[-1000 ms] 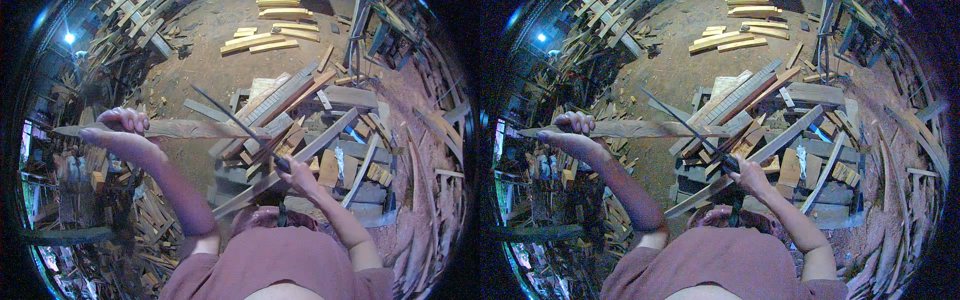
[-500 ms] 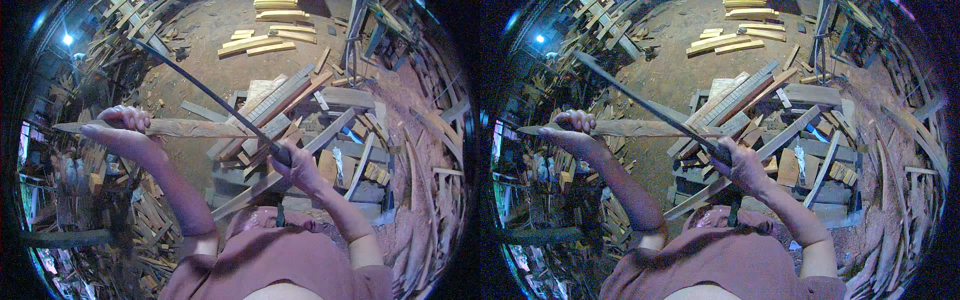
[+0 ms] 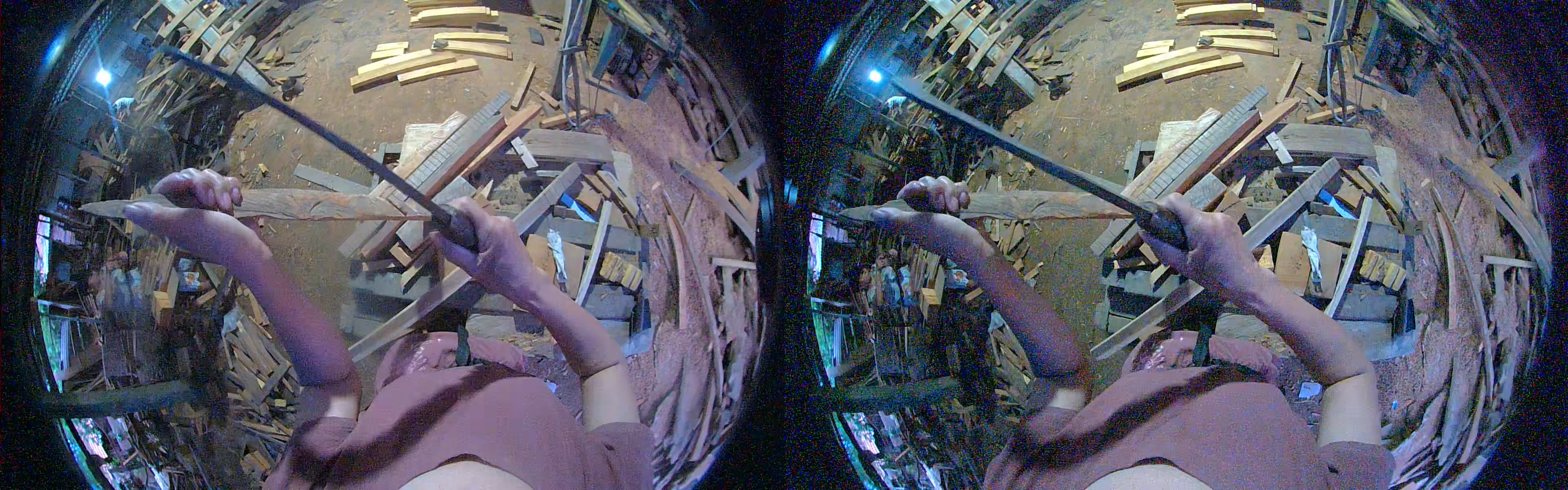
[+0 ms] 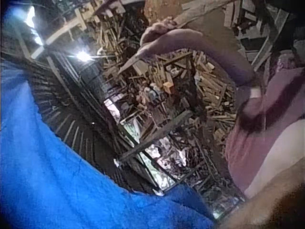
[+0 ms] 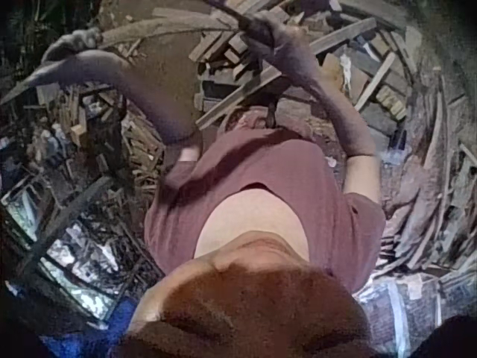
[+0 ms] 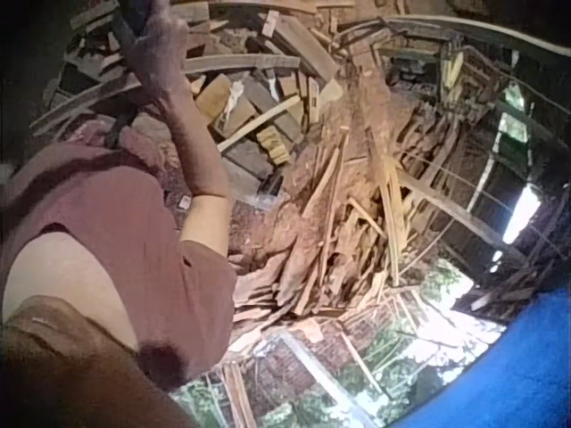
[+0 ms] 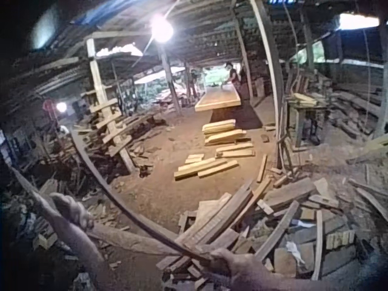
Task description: Shaping a piece of wood using a scraping tool and examining wooden furniture components.
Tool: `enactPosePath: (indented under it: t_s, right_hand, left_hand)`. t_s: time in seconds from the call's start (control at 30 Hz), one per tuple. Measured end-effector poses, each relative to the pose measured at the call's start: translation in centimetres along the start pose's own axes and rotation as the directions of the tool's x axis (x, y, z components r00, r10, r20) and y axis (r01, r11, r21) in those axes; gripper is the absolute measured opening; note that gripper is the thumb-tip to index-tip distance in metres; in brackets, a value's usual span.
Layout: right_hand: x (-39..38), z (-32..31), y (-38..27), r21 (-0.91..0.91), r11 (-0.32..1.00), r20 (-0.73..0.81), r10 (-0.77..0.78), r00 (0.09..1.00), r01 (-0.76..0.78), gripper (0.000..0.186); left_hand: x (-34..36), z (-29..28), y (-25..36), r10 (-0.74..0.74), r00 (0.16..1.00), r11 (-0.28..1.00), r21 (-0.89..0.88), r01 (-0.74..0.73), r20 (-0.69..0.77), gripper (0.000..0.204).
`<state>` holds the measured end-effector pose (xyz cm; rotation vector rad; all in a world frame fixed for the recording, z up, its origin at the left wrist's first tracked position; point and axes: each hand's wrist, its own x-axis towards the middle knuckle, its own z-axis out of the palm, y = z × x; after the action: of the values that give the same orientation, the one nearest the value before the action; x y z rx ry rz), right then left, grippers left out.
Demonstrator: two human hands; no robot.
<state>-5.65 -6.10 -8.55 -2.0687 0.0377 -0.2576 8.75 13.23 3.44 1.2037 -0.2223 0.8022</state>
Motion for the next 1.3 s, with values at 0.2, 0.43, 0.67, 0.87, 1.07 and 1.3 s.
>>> enactPosePath:
  t_s: [0.2, 0.43, 0.67, 0.87, 1.07, 1.3]
  right_hand:
    - [-4.4, 5.7, 12.0, -0.239, 0.945, 0.081, 0.247, 0.966, -0.222, 0.038]
    - [-1.2, 2.2, 5.1, -0.034, 0.969, 0.183, 0.245, 0.952, -0.243, 0.037]
    - [-0.5, -0.2, -0.2, 0.049, 0.996, -0.1, -0.066, 0.993, 0.071, 0.022]
    - [-4.4, 5.9, 16.7, -0.239, 0.931, 0.042, 0.293, 0.955, -0.275, 0.042]
    - [-2.4, 1.9, 10.9, -0.103, 0.969, 0.042, 0.228, 0.973, -0.223, 0.038]
    - [-0.4, -0.3, 4.8, -0.031, 0.999, -0.171, -0.012, 0.985, 0.007, 0.025]
  left_hand:
    - [-0.3, 0.3, 0.3, 0.023, 0.997, 0.995, -0.097, -0.016, 0.07, 0.064]
    - [0.2, -0.2, -0.4, -0.019, 0.998, 0.999, -0.049, 0.022, 0.061, 0.064]
    - [0.1, 0.2, 0.1, -0.011, 0.999, 1.0, -0.013, 0.011, 0.049, 0.067]
    - [0.0, -0.2, -0.5, -0.085, 0.996, 0.992, -0.097, 0.086, 0.02, 0.066]
    - [-0.4, 0.7, 0.3, 0.002, 0.997, 1.0, 0.007, -0.002, 0.082, 0.068]
    - [0.2, 1.1, -0.5, 0.004, 0.996, 0.999, 0.039, -0.007, 0.092, 0.069]
